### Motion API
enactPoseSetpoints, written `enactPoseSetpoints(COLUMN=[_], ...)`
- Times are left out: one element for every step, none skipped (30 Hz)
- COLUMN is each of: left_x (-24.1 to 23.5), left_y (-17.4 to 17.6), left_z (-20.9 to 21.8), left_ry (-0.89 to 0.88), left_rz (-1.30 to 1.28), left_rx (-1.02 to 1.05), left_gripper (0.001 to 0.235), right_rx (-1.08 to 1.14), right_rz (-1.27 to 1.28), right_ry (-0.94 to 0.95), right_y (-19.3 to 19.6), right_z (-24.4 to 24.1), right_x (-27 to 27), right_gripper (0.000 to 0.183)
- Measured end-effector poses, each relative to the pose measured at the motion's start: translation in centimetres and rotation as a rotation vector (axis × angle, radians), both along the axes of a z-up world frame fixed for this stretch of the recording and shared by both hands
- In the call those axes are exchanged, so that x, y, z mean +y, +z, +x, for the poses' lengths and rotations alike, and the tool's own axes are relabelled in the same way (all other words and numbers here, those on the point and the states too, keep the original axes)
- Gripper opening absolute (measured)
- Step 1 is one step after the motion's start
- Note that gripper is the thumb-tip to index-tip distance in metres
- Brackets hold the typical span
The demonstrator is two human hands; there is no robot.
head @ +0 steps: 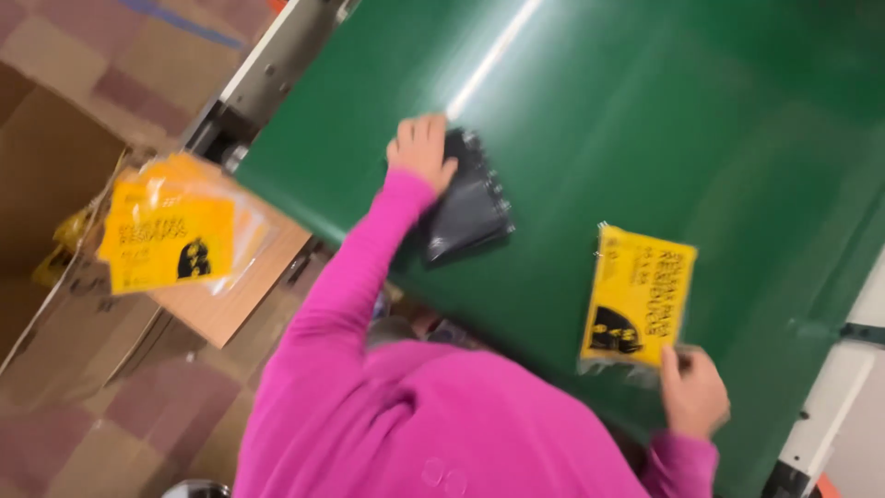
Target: Folding black plastic trash bags and inserting them into labeled yellow packaging sleeves before placing them into a press machine.
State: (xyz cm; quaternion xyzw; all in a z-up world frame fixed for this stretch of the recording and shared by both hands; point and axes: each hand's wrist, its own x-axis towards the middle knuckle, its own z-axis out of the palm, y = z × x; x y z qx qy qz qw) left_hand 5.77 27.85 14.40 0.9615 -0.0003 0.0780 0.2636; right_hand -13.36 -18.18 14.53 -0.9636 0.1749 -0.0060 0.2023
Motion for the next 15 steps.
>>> enactPoseSetpoints(left_x=[2.9,2.9,3.3,4.2,4.0,3.7,3.3,3.5,3.5,3.7,6.8,9.3,11.8,15.2,18.6], left_y=[-2.3,-3.0,-3.6,-4.0,-4.4,-5.5,-6.7,-4.3,-1.9,0.8,1.7,2.5,3.3,1.6,-0.1], left_z=[1.4,2.7,4.1,4.9,4.8,3.9,3.5,1.1,-1.0,-2.6,-4.6,-7.3,-9.9,-12.1,-14.3], left_ry=[0.052,0.091,0.013,-0.051,0.002,-0.090,-0.172,-0.143,-0.124,-0.120,-0.104,-0.064,-0.025,-0.012,0.139], left_rz=[0.088,0.091,0.063,0.023,0.015,-0.173,-0.345,-0.346,-0.425,-0.499,-0.493,-0.589,-0.682,-0.692,-0.653], left_rx=[0.054,0.055,0.263,0.469,0.467,0.214,-0.054,-0.051,-0.140,-0.239,-0.247,-0.328,-0.412,-0.401,-0.211], left_gripper=[0.069,0.069,0.058,0.048,0.048,0.039,0.032,0.032,0.029,0.027,0.027,0.026,0.026,0.026,0.024], right_rx=[-0.067,-0.068,-0.194,-0.318,-0.317,-0.366,-0.414,-0.404,-0.352,-0.313,-0.315,-0.230,-0.141,-0.122,-0.106], right_rz=[-0.005,0.000,0.088,0.185,0.197,0.213,0.234,0.242,0.292,0.338,0.343,0.478,0.607,0.601,0.529], right_ry=[0.049,0.087,0.285,0.495,0.547,0.666,0.784,0.811,0.779,0.737,0.754,0.682,0.606,0.608,0.579], right_y=[-0.3,-1.2,-1.9,-2.5,-1.0,0.3,1.4,1.6,1.8,2.0,1.1,0.2,-0.8,-2.1,-3.3], right_z=[0.3,3.0,5.5,7.8,10.4,11.8,13.3,13.7,14.2,15.0,15.3,15.2,15.3,14.9,14.6], right_x=[2.8,5.5,8.6,12.0,16.2,20.4,24.7,26.5,28.1,30.1,30.6,30.7,30.7,30.2,29.6], right_gripper=[0.028,0.028,0.034,0.042,0.042,0.049,0.057,0.057,0.057,0.056,0.056,0.047,0.038,0.038,0.037])
